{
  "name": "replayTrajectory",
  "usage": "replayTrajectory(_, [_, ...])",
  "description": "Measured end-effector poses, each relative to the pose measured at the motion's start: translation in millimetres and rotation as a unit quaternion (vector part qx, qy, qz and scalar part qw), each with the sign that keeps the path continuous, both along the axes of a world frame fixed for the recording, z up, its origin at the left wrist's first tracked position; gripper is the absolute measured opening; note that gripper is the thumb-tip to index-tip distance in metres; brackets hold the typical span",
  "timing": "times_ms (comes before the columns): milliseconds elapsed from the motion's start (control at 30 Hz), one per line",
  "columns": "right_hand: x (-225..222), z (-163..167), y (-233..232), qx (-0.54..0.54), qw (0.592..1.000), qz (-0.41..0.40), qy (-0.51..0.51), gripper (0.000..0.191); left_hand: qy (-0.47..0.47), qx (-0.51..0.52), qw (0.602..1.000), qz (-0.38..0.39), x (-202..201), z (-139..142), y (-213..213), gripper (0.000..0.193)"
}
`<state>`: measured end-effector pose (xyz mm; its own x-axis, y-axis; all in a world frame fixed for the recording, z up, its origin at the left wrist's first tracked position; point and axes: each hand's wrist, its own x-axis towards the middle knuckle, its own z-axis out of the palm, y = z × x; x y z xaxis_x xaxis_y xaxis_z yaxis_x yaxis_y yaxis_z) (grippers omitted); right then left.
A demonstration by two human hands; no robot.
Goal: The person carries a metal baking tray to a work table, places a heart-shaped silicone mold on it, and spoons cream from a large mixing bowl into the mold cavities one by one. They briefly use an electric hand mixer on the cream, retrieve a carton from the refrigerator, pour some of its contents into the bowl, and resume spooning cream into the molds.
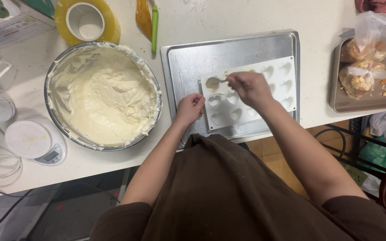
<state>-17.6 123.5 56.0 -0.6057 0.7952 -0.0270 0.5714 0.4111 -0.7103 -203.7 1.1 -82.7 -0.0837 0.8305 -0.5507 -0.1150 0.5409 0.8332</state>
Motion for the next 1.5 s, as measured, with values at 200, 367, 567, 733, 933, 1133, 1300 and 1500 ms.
replayTrajectory(200, [15,7,-1,-0.009,0.997,-0.072,0.028,0.021,0.008,0.002,1.000,0.002,0,5,1,0.024])
replayTrajectory(367, [6,-10,-4,-0.042,0.995,-0.085,0.043,0.024,0.001,-0.006,1.000,0.000,0,6,2,0.024])
replayTrajectory(567, [18,-10,23,-0.090,0.964,-0.219,0.120,0.031,-0.003,0.003,1.000,0.010,0,2,1,0.024])
replayTrajectory(733, [36,-5,10,-0.127,0.932,-0.281,0.191,0.034,0.006,0.013,1.000,-0.001,0,-4,1,0.024])
replayTrajectory(933, [22,-23,3,-0.214,0.899,-0.287,0.253,0.030,-0.010,0.007,1.000,-0.002,-1,-7,1,0.024])
replayTrajectory(1133, [58,-7,0,-0.169,0.912,-0.272,0.256,0.024,-0.003,0.012,1.000,-0.007,-3,-5,1,0.024])
replayTrajectory(1300, [63,3,-23,-0.239,0.932,-0.168,0.214,0.011,-0.021,0.001,1.000,-0.010,-3,-6,0,0.024])
replayTrajectory(1500, [49,-14,-36,-0.162,0.963,-0.159,0.147,0.007,-0.026,0.007,1.000,-0.008,-3,-12,-1,0.024])
